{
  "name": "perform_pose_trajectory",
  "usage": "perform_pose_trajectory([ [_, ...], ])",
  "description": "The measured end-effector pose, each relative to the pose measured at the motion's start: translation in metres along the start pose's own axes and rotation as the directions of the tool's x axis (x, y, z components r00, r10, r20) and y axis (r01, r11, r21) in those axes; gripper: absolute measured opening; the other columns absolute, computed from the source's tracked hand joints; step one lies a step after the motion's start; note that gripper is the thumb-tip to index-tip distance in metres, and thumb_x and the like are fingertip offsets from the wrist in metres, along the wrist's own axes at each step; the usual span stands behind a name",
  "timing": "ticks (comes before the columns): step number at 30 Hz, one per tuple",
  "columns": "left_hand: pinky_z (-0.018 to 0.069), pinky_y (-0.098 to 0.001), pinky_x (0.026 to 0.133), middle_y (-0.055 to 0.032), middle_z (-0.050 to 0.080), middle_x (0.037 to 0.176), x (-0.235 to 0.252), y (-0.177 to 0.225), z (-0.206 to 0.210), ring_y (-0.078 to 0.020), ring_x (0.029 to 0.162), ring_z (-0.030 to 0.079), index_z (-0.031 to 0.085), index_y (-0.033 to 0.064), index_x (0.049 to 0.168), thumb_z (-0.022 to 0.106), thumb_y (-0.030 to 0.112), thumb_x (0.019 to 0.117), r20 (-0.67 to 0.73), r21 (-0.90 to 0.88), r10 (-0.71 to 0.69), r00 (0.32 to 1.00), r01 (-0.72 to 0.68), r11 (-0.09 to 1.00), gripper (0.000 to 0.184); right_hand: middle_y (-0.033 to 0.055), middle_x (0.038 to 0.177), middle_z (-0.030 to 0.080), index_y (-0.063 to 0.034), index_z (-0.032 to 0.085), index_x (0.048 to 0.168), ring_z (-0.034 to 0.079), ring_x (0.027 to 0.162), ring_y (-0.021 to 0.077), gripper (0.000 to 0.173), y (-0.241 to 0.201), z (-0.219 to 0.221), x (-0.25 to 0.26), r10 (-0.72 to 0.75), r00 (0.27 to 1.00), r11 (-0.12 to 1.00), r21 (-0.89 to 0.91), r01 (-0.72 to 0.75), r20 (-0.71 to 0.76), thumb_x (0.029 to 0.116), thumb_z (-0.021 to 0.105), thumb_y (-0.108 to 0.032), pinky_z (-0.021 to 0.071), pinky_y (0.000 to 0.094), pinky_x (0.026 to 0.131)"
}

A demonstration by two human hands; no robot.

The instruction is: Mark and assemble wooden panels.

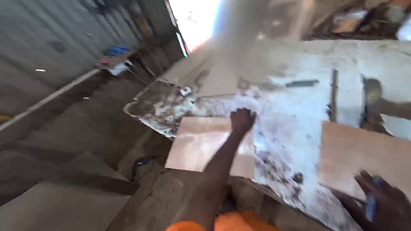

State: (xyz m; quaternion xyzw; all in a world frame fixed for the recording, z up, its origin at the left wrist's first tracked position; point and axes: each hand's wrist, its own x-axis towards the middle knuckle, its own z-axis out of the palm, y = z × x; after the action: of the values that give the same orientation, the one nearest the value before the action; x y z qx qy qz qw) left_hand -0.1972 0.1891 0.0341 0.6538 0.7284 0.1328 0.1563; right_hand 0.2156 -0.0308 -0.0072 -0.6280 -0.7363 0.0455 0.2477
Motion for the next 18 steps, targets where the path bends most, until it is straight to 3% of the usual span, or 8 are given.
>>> perform_pose_trajectory([
  [2, 0.053, -0.0608, 0.096, -0.0132, 0.074, 0.111, 0.007, -0.008, -0.011, -0.0323, 0.108, 0.069, 0.073, 0.0126, 0.115, 0.044, 0.048, 0.1058, 0.005, -0.206, -0.017, 1.0, 0.017, 0.978, 0.047, 0.015, 0.151, 0.054, -0.0105, 0.063, 0.138, 0.045, 0.143, 0.0378, 0.088, 0.005, 0.004, -0.002, 0.017, 0.999, 0.998, -0.057, -0.02, -0.043, 0.0792, 0.065, -0.077, 0.0291, 0.0619, 0.121],
  [4, 0.0563, -0.0569, 0.093, -0.014, 0.072, 0.113, 0.007, -0.027, -0.029, -0.0291, 0.104, 0.071, 0.069, 0.0095, 0.122, 0.039, 0.046, 0.1084, -0.019, -0.381, -0.043, 0.999, 0.032, 0.924, 0.049, 0.0123, 0.149, 0.056, -0.011, 0.066, 0.134, 0.048, 0.142, 0.0368, 0.089, 0.001, 0.005, 0.0, 0.052, 0.997, 0.996, -0.067, -0.056, -0.059, 0.077, 0.063, -0.079, 0.0293, 0.0612, 0.121],
  [6, 0.0558, -0.0535, 0.097, -0.0126, 0.071, 0.12, -0.016, -0.05, -0.043, -0.0257, 0.109, 0.07, 0.067, 0.0088, 0.125, 0.046, 0.047, 0.1063, -0.109, -0.408, -0.022, 0.994, -0.025, 0.913, 0.047, 0.0097, 0.148, 0.058, -0.0113, 0.067, 0.133, 0.049, 0.141, 0.0344, 0.087, 0.0, 0.007, -0.002, 0.059, 0.995, 0.997, -0.046, -0.063, -0.076, 0.0757, 0.067, -0.077, 0.0288, 0.0599, 0.122],
  [8, 0.0529, -0.0519, 0.104, -0.0101, 0.065, 0.133, -0.06, -0.073, -0.052, -0.0231, 0.12, 0.065, 0.067, 0.0102, 0.127, 0.058, 0.048, 0.1013, -0.138, -0.357, 0.044, 0.99, -0.091, 0.93, 0.046, 0.0066, 0.149, 0.057, -0.0131, 0.066, 0.134, 0.048, 0.142, 0.0314, 0.085, 0.002, 0.008, -0.004, 0.066, 0.995, 0.997, -0.039, -0.07, -0.076, 0.0755, 0.068, -0.075, 0.0276, 0.0582, 0.123],
  [10, 0.0413, -0.0564, 0.114, -0.009, 0.053, 0.15, -0.113, -0.095, -0.053, -0.0268, 0.138, 0.051, 0.065, 0.0122, 0.134, 0.068, 0.052, 0.0936, -0.088, -0.229, 0.128, 0.988, -0.146, 0.963, 0.057, 0.0055, 0.149, 0.057, -0.0137, 0.067, 0.134, 0.047, 0.143, 0.0303, 0.085, 0.002, 0.008, -0.003, 0.063, 0.995, 0.997, -0.033, -0.066, -0.081, 0.076, 0.067, -0.076, 0.0271, 0.0573, 0.123],
  [14, 0.0214, -0.059, 0.124, -0.0061, 0.028, 0.168, -0.193, -0.123, -0.044, -0.0275, 0.155, 0.023, 0.05, 0.0297, 0.151, 0.077, 0.081, 0.0614, 0.114, 0.055, 0.135, 0.984, -0.142, 0.988, 0.107, 0.0081, 0.149, 0.057, -0.0118, 0.067, 0.132, 0.048, 0.142, 0.0316, 0.086, 0.0, 0.007, 0.0, 0.045, 0.996, 0.998, -0.041, -0.048, -0.08, 0.076, 0.066, -0.076, 0.0277, 0.0584, 0.122],
  [15, 0.0186, -0.0577, 0.126, -0.0065, 0.023, 0.169, -0.207, -0.127, -0.042, -0.0269, 0.157, 0.018, 0.044, 0.0322, 0.155, 0.081, 0.078, 0.0599, 0.149, 0.1, 0.113, 0.982, -0.128, 0.987, 0.112, 0.0083, 0.149, 0.057, -0.0115, 0.066, 0.133, 0.047, 0.143, 0.0319, 0.086, -0.001, 0.006, -0.001, 0.05, 0.996, 0.998, -0.035, -0.053, -0.069, 0.076, 0.066, -0.076, 0.027, 0.0593, 0.121],
  [18, 0.0208, -0.0565, 0.125, -0.0086, 0.03, 0.167, -0.221, -0.147, -0.031, -0.0291, 0.156, 0.023, 0.045, 0.0297, 0.154, 0.09, 0.048, 0.0702, 0.067, 0.167, 0.101, 0.993, -0.111, 0.98, 0.097, 0.0083, 0.151, 0.055, -0.0115, 0.064, 0.135, 0.046, 0.143, 0.0325, 0.085, -0.002, 0.005, 0.0, 0.058, 0.997, 0.998, -0.033, -0.059, -0.043, 0.077, 0.067, -0.073, 0.0262, 0.0608, 0.121],
])
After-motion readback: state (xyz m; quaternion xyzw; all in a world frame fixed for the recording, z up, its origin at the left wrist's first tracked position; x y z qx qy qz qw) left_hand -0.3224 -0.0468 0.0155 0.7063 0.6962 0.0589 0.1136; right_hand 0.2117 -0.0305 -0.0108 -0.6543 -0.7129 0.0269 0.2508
